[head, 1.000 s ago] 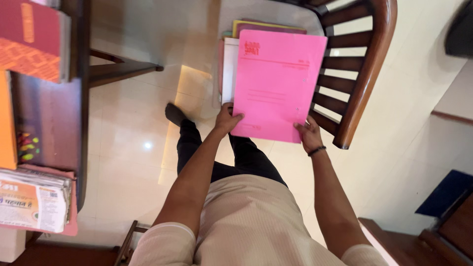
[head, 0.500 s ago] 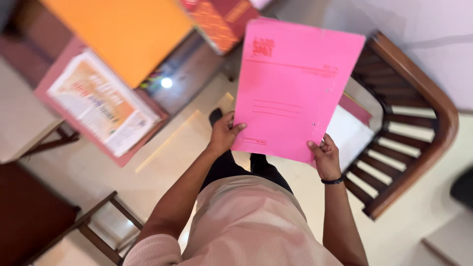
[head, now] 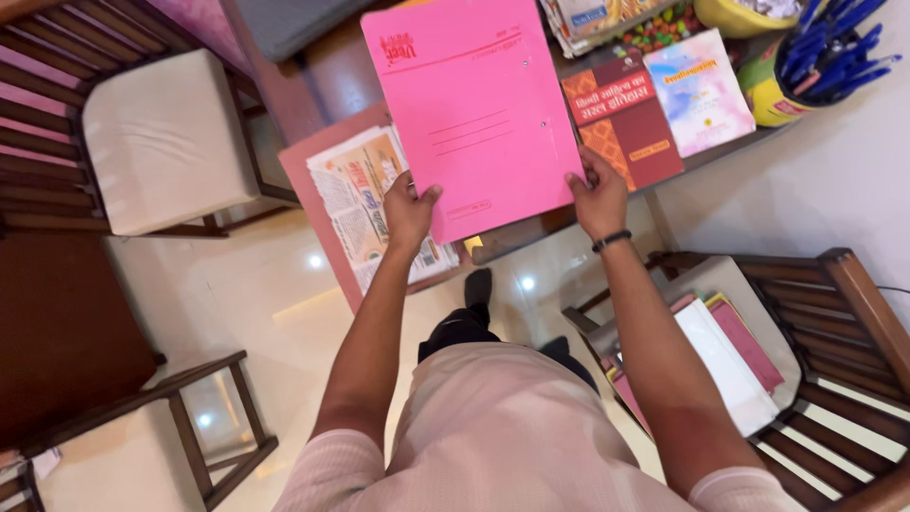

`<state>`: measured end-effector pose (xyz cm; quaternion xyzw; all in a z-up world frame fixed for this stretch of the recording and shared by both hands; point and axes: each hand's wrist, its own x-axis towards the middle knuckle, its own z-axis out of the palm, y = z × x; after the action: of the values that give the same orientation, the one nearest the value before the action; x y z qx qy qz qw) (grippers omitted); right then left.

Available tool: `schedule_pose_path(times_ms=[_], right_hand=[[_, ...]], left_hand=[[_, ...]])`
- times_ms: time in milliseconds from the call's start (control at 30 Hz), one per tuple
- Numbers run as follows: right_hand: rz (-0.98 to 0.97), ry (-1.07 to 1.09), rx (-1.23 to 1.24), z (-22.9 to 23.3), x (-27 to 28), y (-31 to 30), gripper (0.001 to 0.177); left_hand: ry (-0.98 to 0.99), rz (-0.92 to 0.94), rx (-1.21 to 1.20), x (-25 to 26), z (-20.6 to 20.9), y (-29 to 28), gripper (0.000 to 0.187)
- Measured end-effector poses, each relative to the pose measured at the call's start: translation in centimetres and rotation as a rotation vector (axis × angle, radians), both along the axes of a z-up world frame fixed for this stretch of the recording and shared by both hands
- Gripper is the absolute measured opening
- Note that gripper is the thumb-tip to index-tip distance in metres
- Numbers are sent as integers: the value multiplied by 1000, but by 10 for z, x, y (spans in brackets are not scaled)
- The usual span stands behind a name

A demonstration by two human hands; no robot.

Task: The person picks up various folders and newspapers from a chair and places them onto a glass table. They handle multiple colored folders and stacks of newspapers, arranging them into piles on the table surface.

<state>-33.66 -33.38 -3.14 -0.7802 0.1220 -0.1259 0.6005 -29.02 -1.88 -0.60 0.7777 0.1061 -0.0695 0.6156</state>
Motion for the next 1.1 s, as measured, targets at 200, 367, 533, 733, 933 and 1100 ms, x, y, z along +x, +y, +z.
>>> schedule_pose_path(times_ms=[200, 367, 533, 733, 933, 1100], right_hand=[[-118, 119, -340, 4, 77, 18, 42], [-64, -20, -579, 2, 94, 18, 28], [-17, 64, -687, 1, 99, 23, 22], [38, 79, -877, -3, 93, 30, 23], [62, 189, -1121, -9, 93, 41, 28], [59, 28, -995, 6, 71, 36, 38]], left_hand=[[-24, 31, 320, 67, -13, -4, 47], [-10, 37, 448, 78, 4, -9, 61], [-40, 1, 540, 79, 20, -12, 56], [87, -75, 672, 77, 13, -14, 68], [100, -88, 742, 77, 8, -17, 70], [75, -77, 767, 75, 15, -26, 66]])
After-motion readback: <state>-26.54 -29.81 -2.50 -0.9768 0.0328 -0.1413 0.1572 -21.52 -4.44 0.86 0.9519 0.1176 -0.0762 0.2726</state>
